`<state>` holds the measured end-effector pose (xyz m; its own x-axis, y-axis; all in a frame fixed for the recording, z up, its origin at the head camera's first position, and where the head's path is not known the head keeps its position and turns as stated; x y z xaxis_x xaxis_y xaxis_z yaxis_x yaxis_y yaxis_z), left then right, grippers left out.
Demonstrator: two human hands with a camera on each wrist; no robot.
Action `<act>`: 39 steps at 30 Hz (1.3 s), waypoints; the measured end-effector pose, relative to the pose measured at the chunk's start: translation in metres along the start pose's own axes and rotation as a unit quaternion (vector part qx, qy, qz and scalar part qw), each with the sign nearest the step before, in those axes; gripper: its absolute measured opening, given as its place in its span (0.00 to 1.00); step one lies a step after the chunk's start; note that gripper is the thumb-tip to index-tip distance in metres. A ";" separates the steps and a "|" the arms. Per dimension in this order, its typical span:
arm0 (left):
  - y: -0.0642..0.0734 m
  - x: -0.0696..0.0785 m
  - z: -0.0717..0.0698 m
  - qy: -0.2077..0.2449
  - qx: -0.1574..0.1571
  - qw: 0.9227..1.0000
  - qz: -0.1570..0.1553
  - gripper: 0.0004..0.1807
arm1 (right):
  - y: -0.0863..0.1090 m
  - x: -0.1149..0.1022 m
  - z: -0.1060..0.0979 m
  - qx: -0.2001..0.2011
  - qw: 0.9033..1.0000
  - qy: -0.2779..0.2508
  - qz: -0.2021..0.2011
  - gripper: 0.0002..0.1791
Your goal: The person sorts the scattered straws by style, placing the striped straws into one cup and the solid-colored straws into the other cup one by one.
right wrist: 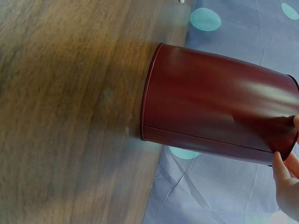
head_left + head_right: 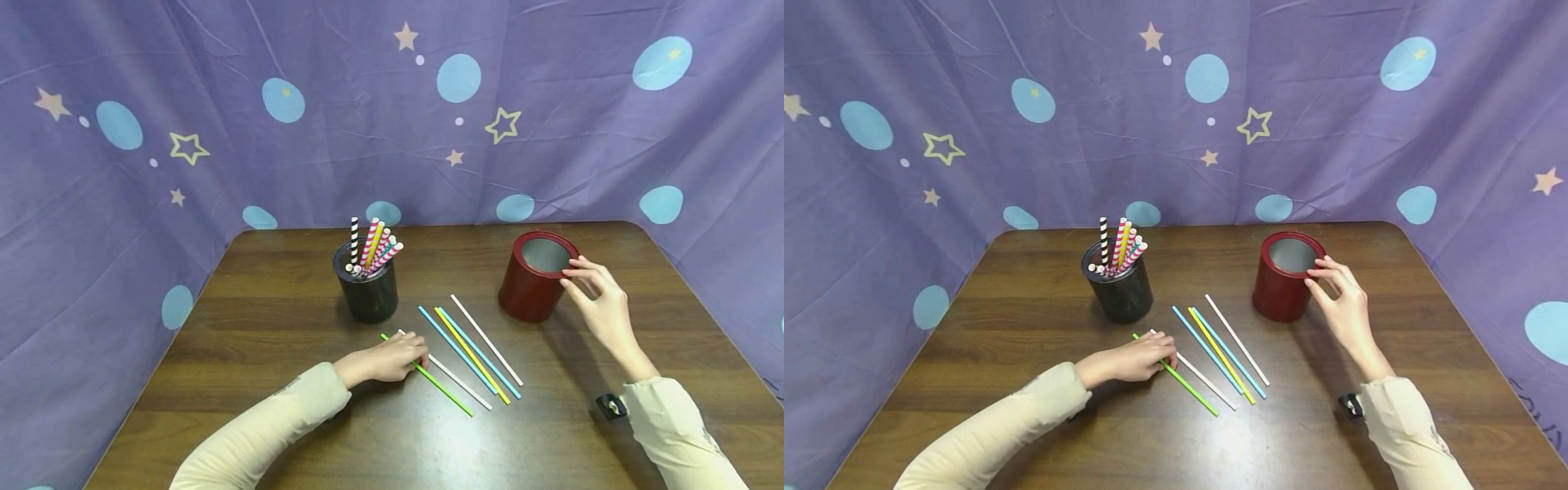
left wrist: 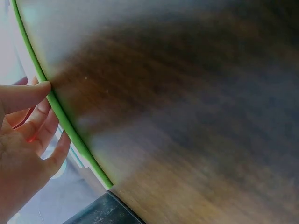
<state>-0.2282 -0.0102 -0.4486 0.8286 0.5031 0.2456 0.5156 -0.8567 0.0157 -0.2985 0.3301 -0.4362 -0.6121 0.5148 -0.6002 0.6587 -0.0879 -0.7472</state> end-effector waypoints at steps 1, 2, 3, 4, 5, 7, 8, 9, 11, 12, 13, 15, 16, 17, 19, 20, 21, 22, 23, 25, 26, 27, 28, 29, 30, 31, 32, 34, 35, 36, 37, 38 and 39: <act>0.001 0.004 -0.005 0.001 -0.008 1.000 -0.012 0.12 | 0.000 0.000 0.000 -0.001 1.000 0.000 0.001 0.15; 0.001 0.003 -0.004 -0.001 -0.014 1.000 -0.018 0.12 | -0.001 -0.002 0.001 -0.002 1.000 0.000 0.001 0.15; 0.001 0.003 -0.003 -0.001 -0.016 1.000 -0.020 0.12 | -0.001 -0.003 0.001 -0.002 1.000 -0.002 -0.001 0.15; 0.000 0.003 -0.003 -0.002 -0.021 0.999 -0.025 0.12 | -0.002 -0.005 0.001 -0.002 1.000 -0.006 -0.003 0.14; 0.000 0.003 -0.002 -0.003 -0.026 0.999 -0.029 0.12 | -0.004 -0.013 0.001 -0.004 1.000 -0.011 0.002 0.14; 0.000 0.003 -0.002 -0.001 -0.030 0.999 -0.031 0.12 | -0.004 -0.015 0.002 -0.003 1.000 -0.020 -0.001 0.14; 0.000 0.003 -0.002 0.001 -0.031 0.999 -0.031 0.12 | -0.005 -0.016 0.002 -0.002 1.000 -0.021 -0.002 0.14; 0.001 0.003 -0.003 0.003 -0.030 0.999 -0.028 0.13 | -0.005 -0.017 0.002 -0.001 1.000 -0.025 -0.003 0.14; 0.001 0.004 -0.003 0.007 -0.029 0.999 -0.026 0.13 | -0.008 -0.032 0.002 -0.002 0.998 -0.057 0.003 0.13; 0.001 0.004 -0.003 0.008 -0.028 0.999 -0.024 0.14 | -0.007 -0.029 0.002 0.000 0.999 -0.054 -0.005 0.13; 0.001 0.004 -0.003 0.009 -0.028 0.999 -0.023 0.14 | -0.007 -0.031 0.001 0.000 0.999 -0.048 -0.004 0.12; 0.001 0.005 -0.002 0.009 -0.029 0.999 -0.022 0.14 | -0.010 -0.043 0.001 0.002 0.997 -0.077 0.002 0.12; 0.000 0.005 -0.002 0.008 -0.030 0.999 -0.022 0.14 | -0.010 -0.044 0.001 0.004 0.997 -0.077 0.002 0.11; 0.000 0.005 -0.002 0.008 -0.031 0.999 -0.021 0.14 | -0.007 -0.031 0.000 0.009 0.999 -0.053 0.001 0.12; 0.000 0.006 -0.002 0.007 -0.032 0.999 -0.020 0.14 | -0.008 -0.034 0.000 0.006 0.998 -0.070 0.006 0.12; -0.001 0.006 -0.002 0.005 -0.033 0.999 -0.021 0.14 | -0.007 -0.031 0.000 0.006 0.998 -0.066 0.005 0.12; -0.001 0.005 -0.001 0.005 -0.035 0.999 -0.023 0.14 | -0.005 -0.022 -0.001 0.006 0.999 -0.043 0.000 0.12; -0.001 0.005 -0.001 0.005 -0.037 0.999 -0.025 0.14 | -0.004 -0.018 -0.001 0.004 0.999 -0.032 -0.002 0.12; -0.001 0.005 -0.001 0.006 -0.038 0.999 -0.027 0.14 | -0.004 -0.015 -0.001 0.003 1.000 -0.027 -0.003 0.13; -0.001 0.004 -0.001 0.010 -0.041 0.999 -0.032 0.13 | 0.000 -0.003 0.000 0.004 1.000 0.007 -0.011 0.14; -0.001 0.004 -0.001 0.013 -0.041 0.999 -0.033 0.13 | 0.000 -0.001 0.000 0.005 1.000 0.006 -0.009 0.14; -0.001 0.004 -0.001 0.016 -0.040 0.999 -0.032 0.13 | 0.001 0.002 0.000 0.005 1.000 0.006 -0.007 0.15; -0.001 0.004 -0.002 0.019 -0.037 0.999 -0.031 0.13 | 0.001 0.003 0.000 0.007 1.000 0.004 -0.006 0.15; -0.001 0.004 -0.002 0.023 -0.035 0.999 -0.029 0.13 | 0.001 0.003 0.000 0.007 1.000 0.004 -0.006 0.15; -0.001 0.004 -0.002 0.026 -0.034 0.999 -0.028 0.13 | 0.001 0.004 0.000 0.008 1.000 0.002 -0.006 0.15; 0.000 0.004 -0.003 0.028 -0.031 0.999 -0.027 0.14 | 0.001 0.003 0.000 0.007 1.000 0.004 -0.007 0.16; 0.000 0.004 -0.003 0.029 -0.030 0.999 -0.027 0.14 | 0.001 0.003 0.000 0.007 1.000 0.003 -0.008 0.16; 0.001 0.004 -0.005 0.032 -0.027 0.999 -0.029 0.13 | 0.001 0.001 0.000 0.007 1.000 0.006 -0.010 0.16; 0.001 0.004 -0.006 0.034 -0.025 0.999 -0.030 0.13 | 0.001 0.001 0.000 0.007 1.000 0.009 -0.011 0.16; 0.001 0.003 -0.007 0.037 -0.023 0.999 -0.031 0.13 | 0.001 0.001 0.000 0.007 1.000 0.009 -0.011 0.16; 0.002 0.004 -0.009 0.041 -0.020 0.998 -0.032 0.13 | 0.001 0.000 0.000 0.008 1.000 0.010 -0.012 0.16; 0.002 0.004 -0.011 0.046 -0.017 0.998 -0.032 0.12 | 0.001 0.001 0.000 0.008 1.000 0.010 -0.012 0.16; 0.002 0.004 -0.013 0.052 -0.014 0.998 -0.032 0.12 | 0.001 0.001 0.000 0.008 1.000 0.010 -0.013 0.16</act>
<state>-0.2271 -0.0112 -0.4354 0.7659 0.5441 0.3425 0.5599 -0.8264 0.0606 -0.2986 0.3301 -0.4374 -0.6193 0.5346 -0.5751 0.6358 -0.0884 -0.7668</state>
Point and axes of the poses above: each hand's wrist, its own y-axis away from the middle knuckle, its own z-axis out of the palm, x = y × z, the point moved 9 cm from there along -y, towards the middle knuckle, and after that the axes turned 6 degrees about -z, right-handed, at the moved point
